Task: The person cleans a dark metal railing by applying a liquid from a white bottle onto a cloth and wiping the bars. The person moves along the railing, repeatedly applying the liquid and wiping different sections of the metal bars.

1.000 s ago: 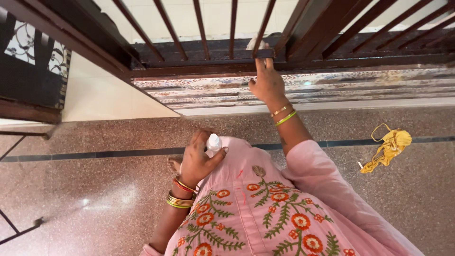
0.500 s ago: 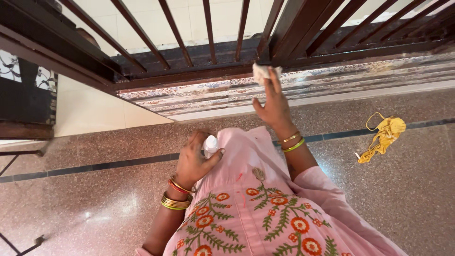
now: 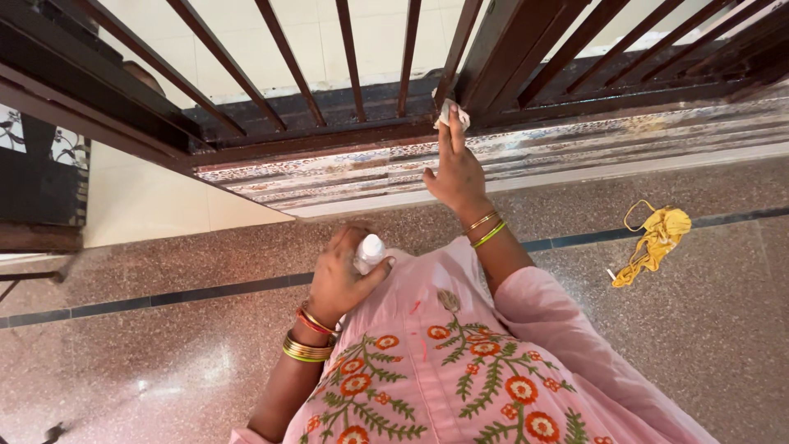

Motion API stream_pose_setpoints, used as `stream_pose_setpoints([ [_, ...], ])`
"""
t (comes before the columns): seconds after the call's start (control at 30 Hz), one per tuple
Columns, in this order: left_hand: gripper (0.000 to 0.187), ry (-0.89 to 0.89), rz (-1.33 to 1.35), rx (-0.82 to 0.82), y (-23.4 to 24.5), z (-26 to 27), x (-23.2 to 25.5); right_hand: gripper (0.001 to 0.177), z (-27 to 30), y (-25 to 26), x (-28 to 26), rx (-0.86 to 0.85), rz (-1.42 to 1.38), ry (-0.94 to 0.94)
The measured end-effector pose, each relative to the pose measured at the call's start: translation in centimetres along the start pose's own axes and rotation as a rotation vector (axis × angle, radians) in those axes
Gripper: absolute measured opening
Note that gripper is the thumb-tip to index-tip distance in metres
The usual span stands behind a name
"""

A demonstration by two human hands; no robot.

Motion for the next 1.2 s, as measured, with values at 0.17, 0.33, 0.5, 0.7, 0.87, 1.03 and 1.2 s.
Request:
stream_pose_setpoints([
  [0.17, 0.042, 0.059, -0.024, -0.002, -0.1, 0.5, -0.3, 0.087, -1.3, -0.6, 1.6, -0.268, -0.087, -0.141],
  [0.33, 0.042, 0.021, 0.012, 0.007, 0.4, 0.2, 0.4, 0.100, -3.7, -1.2, 3.4, -0.353, -0.079, -0.144],
  [0.5, 0.039, 0.015, 0.006, -0.008, 0.4, 0.0, 0.5, 0.088, -4.0, -3.1, 4.3, -0.317, -0.060, -0.131],
  [0.7, 0.041, 0.041, -0.021, -0.052, -0.7, 0.5, 0.1, 0.099, -3.5, -2.7, 4.0, -0.223, -0.158, -0.148],
  [0.87, 0.041, 0.000, -0.004, -0.035, -0.3, 0.9, 0.0, 0.096, -3.3, -2.9, 3.7, -0.091, -0.184, -0.102],
  [1.03, 0.039, 0.049, -0.030, -0.016, 0.4, 1.2, -0.6, 0.097, -1.8, -2.5, 2.4, -0.035, -0.180, -0.148],
  [1.2, 0.041, 0.057, 0.015, 0.048, 1.8, 2.1, -1.3, 0.094, 2.0, -2.0, -0.1, 0.079, -0.200, -0.140],
])
Point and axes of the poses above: each hand's wrist, its own z-axis away from the middle knuckle, its own y-axis out of the back of the hand, x = y × z, the point moved 7 cm from there along -z, towards the middle knuckle, and after that the axes turned 14 degrees about y, right-handed, at the moved point
